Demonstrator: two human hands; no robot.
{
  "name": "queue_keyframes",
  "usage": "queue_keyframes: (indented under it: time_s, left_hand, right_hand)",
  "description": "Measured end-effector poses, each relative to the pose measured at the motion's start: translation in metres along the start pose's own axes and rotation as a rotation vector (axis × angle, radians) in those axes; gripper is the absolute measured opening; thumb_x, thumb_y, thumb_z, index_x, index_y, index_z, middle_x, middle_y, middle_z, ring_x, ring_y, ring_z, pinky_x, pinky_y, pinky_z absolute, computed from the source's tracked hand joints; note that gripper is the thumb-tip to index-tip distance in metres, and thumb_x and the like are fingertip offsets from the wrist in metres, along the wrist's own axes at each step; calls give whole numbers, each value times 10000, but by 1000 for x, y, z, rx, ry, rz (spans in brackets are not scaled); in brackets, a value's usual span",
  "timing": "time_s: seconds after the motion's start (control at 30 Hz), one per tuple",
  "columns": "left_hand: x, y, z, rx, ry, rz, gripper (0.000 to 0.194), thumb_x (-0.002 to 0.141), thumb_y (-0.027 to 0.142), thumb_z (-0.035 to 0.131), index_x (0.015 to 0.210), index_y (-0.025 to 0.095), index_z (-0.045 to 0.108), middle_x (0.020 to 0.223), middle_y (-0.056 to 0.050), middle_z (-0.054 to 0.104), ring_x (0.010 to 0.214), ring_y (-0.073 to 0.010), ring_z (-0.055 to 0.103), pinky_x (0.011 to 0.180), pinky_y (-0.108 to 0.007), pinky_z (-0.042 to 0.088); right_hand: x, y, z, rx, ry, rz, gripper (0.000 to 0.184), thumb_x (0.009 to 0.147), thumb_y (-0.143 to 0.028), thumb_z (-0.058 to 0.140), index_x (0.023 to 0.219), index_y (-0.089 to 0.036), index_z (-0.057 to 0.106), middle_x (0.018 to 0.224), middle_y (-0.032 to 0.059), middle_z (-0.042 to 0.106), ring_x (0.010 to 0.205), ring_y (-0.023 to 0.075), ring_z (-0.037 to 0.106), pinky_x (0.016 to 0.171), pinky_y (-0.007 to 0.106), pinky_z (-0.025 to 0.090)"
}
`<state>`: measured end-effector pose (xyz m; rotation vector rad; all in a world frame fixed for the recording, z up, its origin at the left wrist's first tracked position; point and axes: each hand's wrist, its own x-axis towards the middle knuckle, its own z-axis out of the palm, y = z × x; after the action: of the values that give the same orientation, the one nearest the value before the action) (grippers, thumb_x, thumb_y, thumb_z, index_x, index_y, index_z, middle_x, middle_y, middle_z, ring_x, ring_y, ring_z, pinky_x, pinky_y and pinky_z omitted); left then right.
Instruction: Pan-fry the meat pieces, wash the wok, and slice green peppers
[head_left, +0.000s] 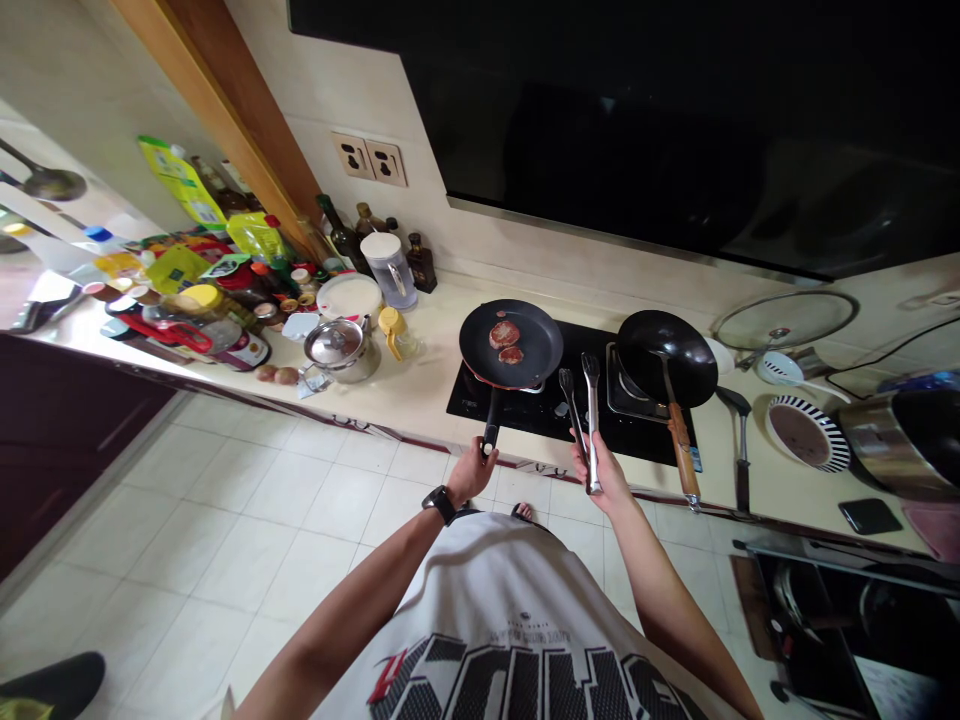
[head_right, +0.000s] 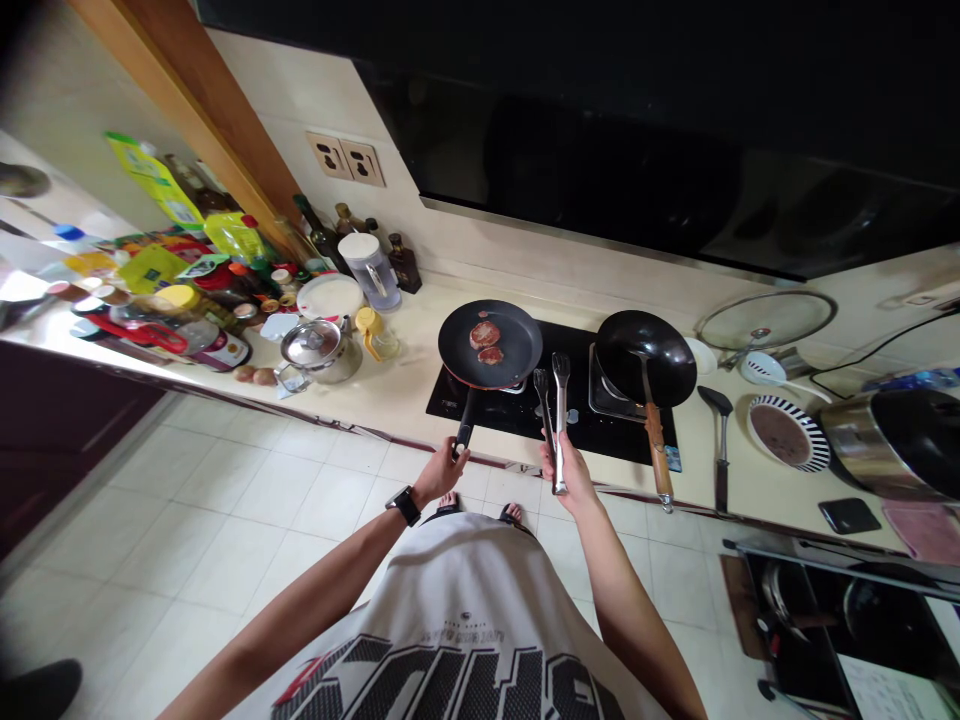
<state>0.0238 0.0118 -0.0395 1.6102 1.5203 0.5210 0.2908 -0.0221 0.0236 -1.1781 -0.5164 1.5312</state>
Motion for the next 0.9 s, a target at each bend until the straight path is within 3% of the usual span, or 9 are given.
queue_keyframes:
  time_s: [0.1,0.2,0.3,0.37,0.5,0.6,0.77,0.9]
  left_hand:
    - [-1,3,-1,-5,2,1,317,1009,374,456,1241,159,451,774,-56,715,683,-210,702,633,-285,454]
    - [0,5,-2,-8,-3,-4,285,1012,368,451,1208,161,459,755,-48,698,678,-204,691,614,-275,434]
    - [1,7,0,-26,4,-17,238,1010,347,456,1169,170,468,772,-44,695,664,-189,683,611,-266,426]
    - [1,7,1,-32,13,-13,222,1007,333,463,1157,169,472,791,-51,699,668,-186,681,618,-266,427]
    - [1,6,3,-32,20,-22,247,1004,325,467,1192,165,464,822,-65,712,707,-199,689,638,-272,436]
    - [1,6,4,-25,17,-41,279,1006,343,460,1219,163,458,847,-79,718,728,-213,691,644,-280,436]
    - [1,5,5,-53,24,-31,280,995,349,480,1208,167,476,873,-92,720,775,-230,693,679,-294,450]
    - [1,4,5,-61,31,-31,251,994,348,481,1183,182,484,886,-82,720,799,-226,698,688,-290,454]
  right_hand:
    - [5,-16,1,-332,61,-111,566,769,-701,722,1041,-206,691,719,-12,622,445,83,461,389,210,371]
    - [28,-55,14,-969,57,-235,439,834,-636,691,993,-227,703,710,-6,656,469,110,527,451,228,409]
    - [67,-100,47,-1492,32,-228,361,891,-545,677,974,-195,708,615,2,646,495,123,582,507,216,414]
    - [97,-121,77,-1671,-14,-108,410,922,-546,640,934,-142,710,569,34,646,470,136,596,506,224,429]
    - [141,-137,130,-1750,-45,60,494,890,-571,671,925,-80,716,586,91,684,469,170,640,502,249,488]
    - [157,-138,154,-1790,-48,103,510,843,-569,725,916,-64,722,596,106,695,496,190,670,514,257,522]
    - [163,-139,170,-1840,-91,185,499,840,-519,742,961,-36,719,620,122,710,516,217,695,538,280,549]
    - [157,-145,164,-1890,-142,246,457,857,-459,742,969,-17,713,616,127,711,511,217,691,521,279,543]
